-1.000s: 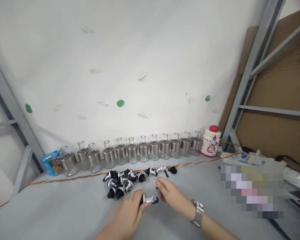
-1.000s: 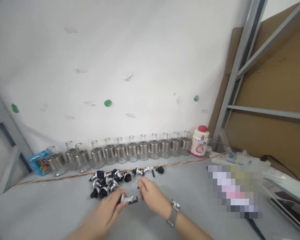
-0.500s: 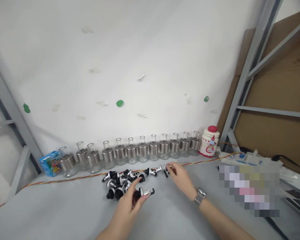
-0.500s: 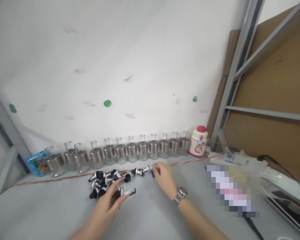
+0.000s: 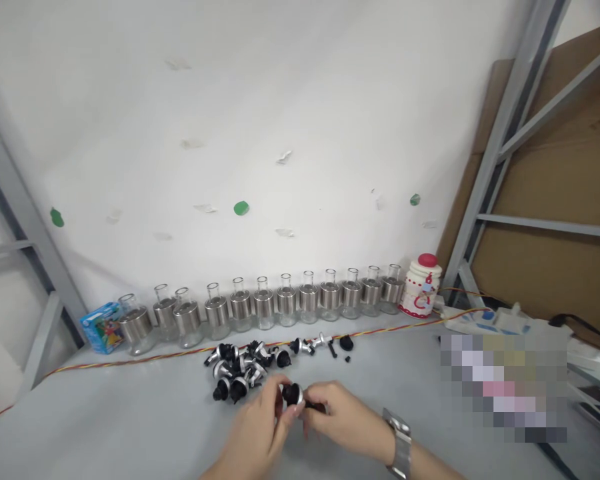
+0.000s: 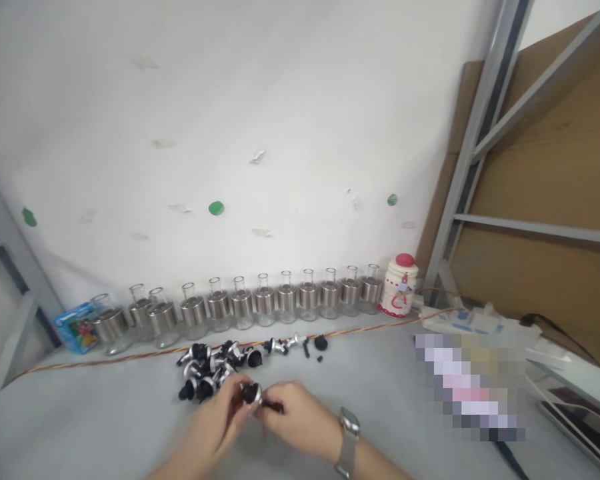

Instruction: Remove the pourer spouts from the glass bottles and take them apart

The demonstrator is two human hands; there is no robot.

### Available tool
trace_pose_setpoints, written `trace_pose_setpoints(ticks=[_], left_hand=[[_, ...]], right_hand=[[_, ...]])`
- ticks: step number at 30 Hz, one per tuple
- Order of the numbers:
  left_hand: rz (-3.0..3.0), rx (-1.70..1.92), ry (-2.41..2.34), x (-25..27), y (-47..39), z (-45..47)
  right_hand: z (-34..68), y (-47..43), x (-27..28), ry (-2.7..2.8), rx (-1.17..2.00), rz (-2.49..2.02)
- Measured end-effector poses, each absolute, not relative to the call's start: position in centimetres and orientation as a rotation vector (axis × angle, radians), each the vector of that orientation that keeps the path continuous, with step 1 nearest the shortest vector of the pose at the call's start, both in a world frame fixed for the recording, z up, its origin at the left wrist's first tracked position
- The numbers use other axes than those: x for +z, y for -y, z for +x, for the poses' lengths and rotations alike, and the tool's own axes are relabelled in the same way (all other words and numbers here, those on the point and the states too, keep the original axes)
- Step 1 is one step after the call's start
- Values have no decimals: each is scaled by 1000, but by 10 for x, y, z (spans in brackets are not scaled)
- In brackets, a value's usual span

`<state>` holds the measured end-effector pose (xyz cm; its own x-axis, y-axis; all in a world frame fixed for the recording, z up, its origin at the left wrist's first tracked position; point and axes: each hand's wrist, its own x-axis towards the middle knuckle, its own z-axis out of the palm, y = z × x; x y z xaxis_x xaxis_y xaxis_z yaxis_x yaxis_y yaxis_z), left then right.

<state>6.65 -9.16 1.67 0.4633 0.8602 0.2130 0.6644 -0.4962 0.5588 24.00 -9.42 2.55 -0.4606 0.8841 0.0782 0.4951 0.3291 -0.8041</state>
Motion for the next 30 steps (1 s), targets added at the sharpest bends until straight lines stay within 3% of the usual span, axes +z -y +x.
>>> trace_pose_setpoints(ticks=[4, 14, 19, 26, 30], left_hand=[[2564, 587, -1403, 20, 89, 62], [2439, 559, -1070, 26, 94, 64], [2153, 710, -1146, 14, 89, 69], [1678, 924, -1186, 4, 85, 82], [1165, 796, -1197, -2, 80, 85]], right_hand=[[241, 94, 23, 1900, 1390, -1168], [247, 93, 31, 1830, 1759, -1138], [240, 93, 18, 1959, 1357, -1268], [238, 94, 15, 2492, 75, -1201], [239, 92, 16, 2621, -412, -1064]])
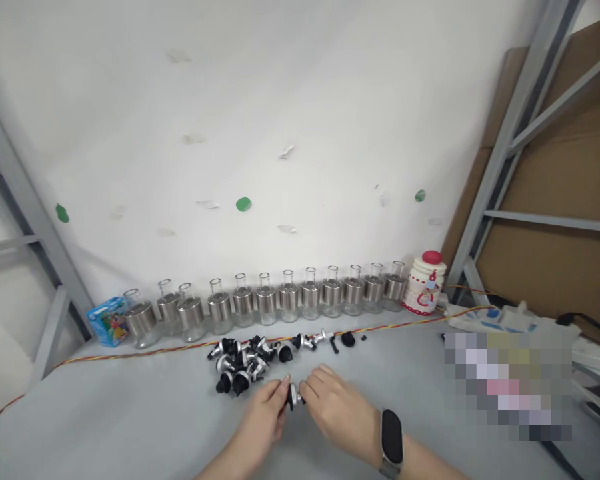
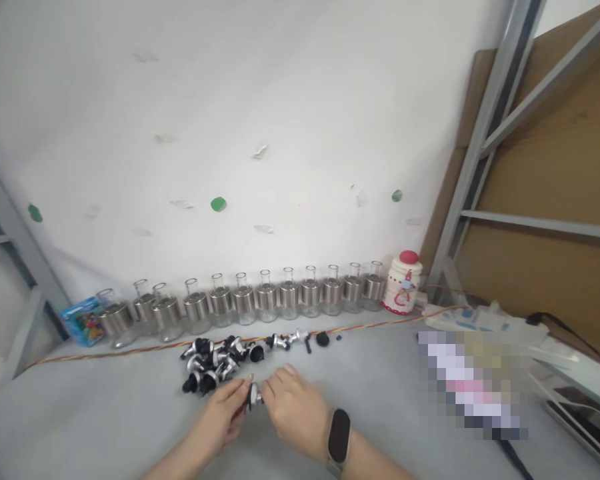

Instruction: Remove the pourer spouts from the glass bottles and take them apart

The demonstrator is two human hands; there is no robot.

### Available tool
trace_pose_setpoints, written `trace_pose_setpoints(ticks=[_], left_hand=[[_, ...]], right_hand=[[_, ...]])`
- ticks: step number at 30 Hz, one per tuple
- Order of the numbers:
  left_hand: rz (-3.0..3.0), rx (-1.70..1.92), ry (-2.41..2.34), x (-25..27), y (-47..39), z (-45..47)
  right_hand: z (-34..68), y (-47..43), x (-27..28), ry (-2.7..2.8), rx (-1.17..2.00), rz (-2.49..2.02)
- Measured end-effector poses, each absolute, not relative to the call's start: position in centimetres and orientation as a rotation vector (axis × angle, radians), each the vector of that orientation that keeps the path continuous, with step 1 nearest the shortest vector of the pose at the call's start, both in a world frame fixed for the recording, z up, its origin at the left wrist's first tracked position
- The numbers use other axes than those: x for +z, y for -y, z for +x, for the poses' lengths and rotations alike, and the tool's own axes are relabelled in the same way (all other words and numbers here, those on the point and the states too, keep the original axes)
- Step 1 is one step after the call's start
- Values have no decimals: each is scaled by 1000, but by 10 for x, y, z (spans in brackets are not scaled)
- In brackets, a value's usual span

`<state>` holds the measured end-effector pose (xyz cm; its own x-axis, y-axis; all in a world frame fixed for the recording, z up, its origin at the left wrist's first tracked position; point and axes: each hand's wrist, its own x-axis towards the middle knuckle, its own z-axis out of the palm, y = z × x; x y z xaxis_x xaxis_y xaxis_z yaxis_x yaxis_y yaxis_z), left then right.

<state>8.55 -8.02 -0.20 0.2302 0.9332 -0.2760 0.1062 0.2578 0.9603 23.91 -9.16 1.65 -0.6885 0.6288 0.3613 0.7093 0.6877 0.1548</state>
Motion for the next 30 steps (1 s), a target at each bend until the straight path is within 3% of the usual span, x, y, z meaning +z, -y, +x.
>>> trace_pose_setpoints(ticks=[4, 8, 12, 18, 21, 24, 28, 30], left_hand=[[903, 605, -1133, -2, 75, 81], [938, 696, -1099, 0, 73, 83], [1126, 853, -1114, -1, 78, 90], [1435, 961, -1131, 2, 89, 86], [1562, 962, -1085, 5, 89, 84], [1517, 1007, -1158, 9, 79, 75], [1250, 1216, -1281, 21, 56, 52], [1168, 1275, -1224, 28, 49, 45]], right_hand=[[239, 91, 19, 2635, -530, -982], [237, 92, 22, 2555, -285, -1110], [238, 92, 24, 2336, 360, -1259], [244, 85, 28, 1681, 1753, -1139], [247, 82, 30, 1508, 2073, -994], [248, 83, 27, 1716, 1812, -1112], [251, 85, 19, 2152, 746, -1318], [252, 83, 14, 2216, 475, -1370]])
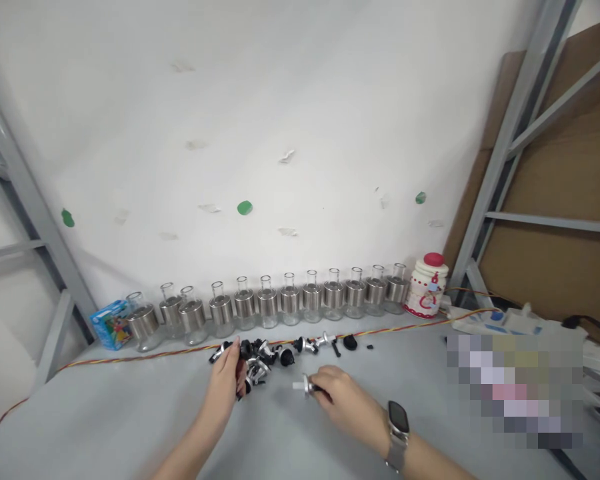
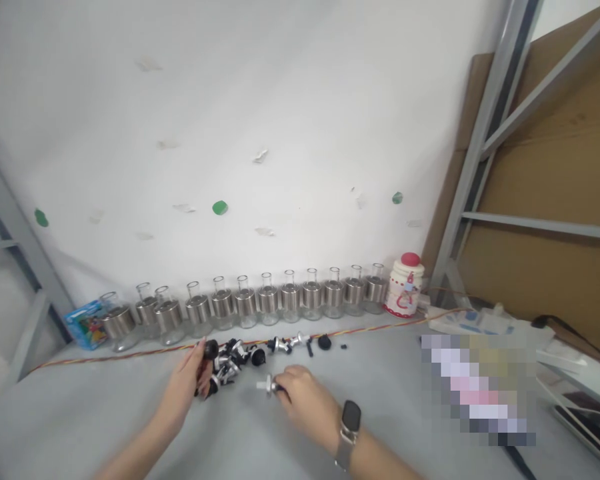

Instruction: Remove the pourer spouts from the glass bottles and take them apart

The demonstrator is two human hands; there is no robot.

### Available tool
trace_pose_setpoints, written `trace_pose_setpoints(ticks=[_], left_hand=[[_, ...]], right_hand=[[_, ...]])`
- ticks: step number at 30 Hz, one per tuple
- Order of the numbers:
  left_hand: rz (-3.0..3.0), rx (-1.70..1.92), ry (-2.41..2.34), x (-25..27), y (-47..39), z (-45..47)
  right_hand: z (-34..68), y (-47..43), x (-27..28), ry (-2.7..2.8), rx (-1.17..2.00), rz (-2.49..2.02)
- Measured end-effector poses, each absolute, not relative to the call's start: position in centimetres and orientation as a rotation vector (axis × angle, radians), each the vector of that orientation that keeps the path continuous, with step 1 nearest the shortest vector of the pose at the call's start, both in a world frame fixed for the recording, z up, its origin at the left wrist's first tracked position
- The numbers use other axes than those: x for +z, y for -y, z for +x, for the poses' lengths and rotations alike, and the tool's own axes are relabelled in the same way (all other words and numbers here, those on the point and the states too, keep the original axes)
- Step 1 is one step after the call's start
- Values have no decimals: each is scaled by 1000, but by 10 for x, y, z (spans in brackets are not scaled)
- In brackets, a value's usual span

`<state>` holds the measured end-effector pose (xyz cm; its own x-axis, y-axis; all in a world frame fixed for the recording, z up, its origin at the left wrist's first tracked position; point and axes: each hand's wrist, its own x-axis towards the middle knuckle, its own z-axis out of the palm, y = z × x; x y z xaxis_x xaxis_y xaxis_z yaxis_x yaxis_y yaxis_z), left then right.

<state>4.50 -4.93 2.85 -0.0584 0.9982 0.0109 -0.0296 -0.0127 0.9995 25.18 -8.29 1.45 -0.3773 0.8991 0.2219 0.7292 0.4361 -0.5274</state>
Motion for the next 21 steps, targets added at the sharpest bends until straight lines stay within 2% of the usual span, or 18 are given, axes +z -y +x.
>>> trace_pose_setpoints(ticks=[8, 16, 21], left_hand=[[1251, 1003, -1159, 21, 63, 68], [1774, 945, -1158, 11, 82, 79], [2242, 965, -1298, 12, 78, 74]], right_hand=[[253, 81, 17, 2128, 473, -1325], [242, 92, 33, 2126, 548, -1054], [270, 60, 17, 1861, 413, -1351]])
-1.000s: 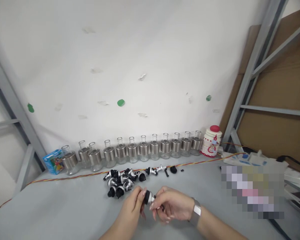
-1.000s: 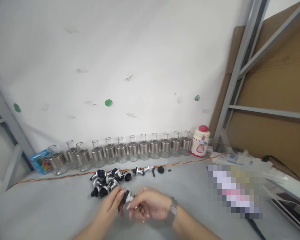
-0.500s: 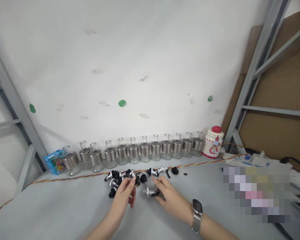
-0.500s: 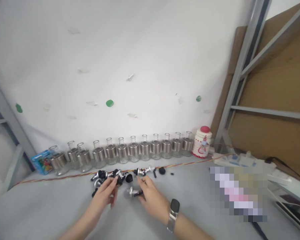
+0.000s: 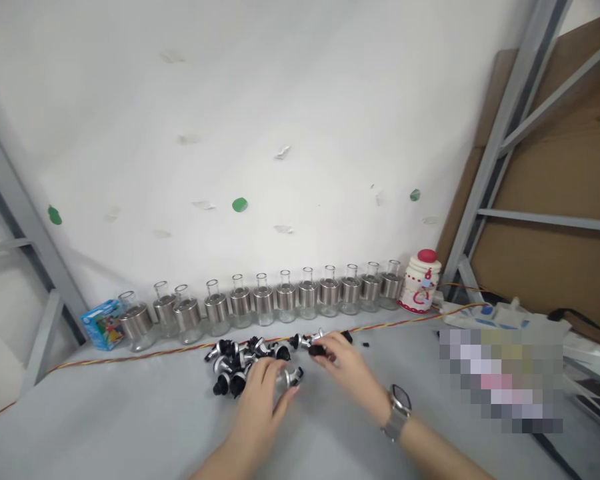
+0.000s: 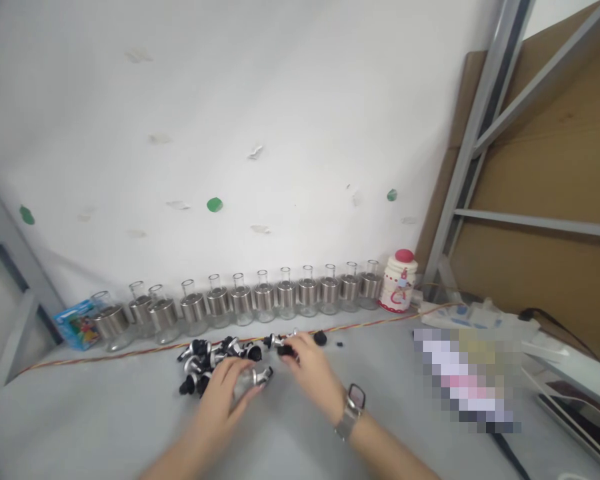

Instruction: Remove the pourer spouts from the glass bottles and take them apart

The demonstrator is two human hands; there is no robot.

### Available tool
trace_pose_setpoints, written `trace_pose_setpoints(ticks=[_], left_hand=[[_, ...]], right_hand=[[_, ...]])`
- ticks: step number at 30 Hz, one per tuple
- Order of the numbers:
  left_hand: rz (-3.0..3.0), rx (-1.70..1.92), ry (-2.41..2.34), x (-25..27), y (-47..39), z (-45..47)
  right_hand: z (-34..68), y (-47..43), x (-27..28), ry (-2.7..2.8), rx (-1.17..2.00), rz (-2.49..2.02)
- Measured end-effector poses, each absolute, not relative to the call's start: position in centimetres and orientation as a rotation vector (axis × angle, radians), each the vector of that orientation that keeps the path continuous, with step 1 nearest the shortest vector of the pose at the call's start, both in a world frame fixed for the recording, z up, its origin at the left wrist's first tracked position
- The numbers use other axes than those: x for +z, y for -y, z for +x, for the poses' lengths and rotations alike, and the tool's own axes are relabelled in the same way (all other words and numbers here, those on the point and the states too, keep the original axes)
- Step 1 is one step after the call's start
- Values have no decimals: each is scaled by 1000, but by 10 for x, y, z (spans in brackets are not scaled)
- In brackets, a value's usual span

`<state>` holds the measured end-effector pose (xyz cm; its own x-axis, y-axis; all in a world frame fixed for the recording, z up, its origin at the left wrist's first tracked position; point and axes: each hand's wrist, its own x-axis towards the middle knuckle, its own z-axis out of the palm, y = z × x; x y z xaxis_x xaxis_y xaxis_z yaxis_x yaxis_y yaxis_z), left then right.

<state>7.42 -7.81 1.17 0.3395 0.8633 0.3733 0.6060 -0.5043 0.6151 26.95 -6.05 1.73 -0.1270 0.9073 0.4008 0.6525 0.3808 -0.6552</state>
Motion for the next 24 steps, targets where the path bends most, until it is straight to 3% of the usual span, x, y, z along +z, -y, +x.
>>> trace_pose_setpoints(ticks=[4, 8, 16, 21, 24], left_hand=[[2585, 753, -1186, 7, 69, 71], [2566, 720, -1195, 0, 68, 71], [1503, 1068, -1014, 8, 65, 71], [1085, 1145, -906, 16, 72, 73], [1205, 1164, -984, 17, 77, 77]], right_hand=[[297, 34, 4, 1781, 455, -1600], [306, 28, 0, 1814, 482, -1593], [286, 50, 15, 1781, 316, -1470], [247, 78, 19, 1810, 969, -1182], [228, 90, 14, 1663, 1078, -1122]])
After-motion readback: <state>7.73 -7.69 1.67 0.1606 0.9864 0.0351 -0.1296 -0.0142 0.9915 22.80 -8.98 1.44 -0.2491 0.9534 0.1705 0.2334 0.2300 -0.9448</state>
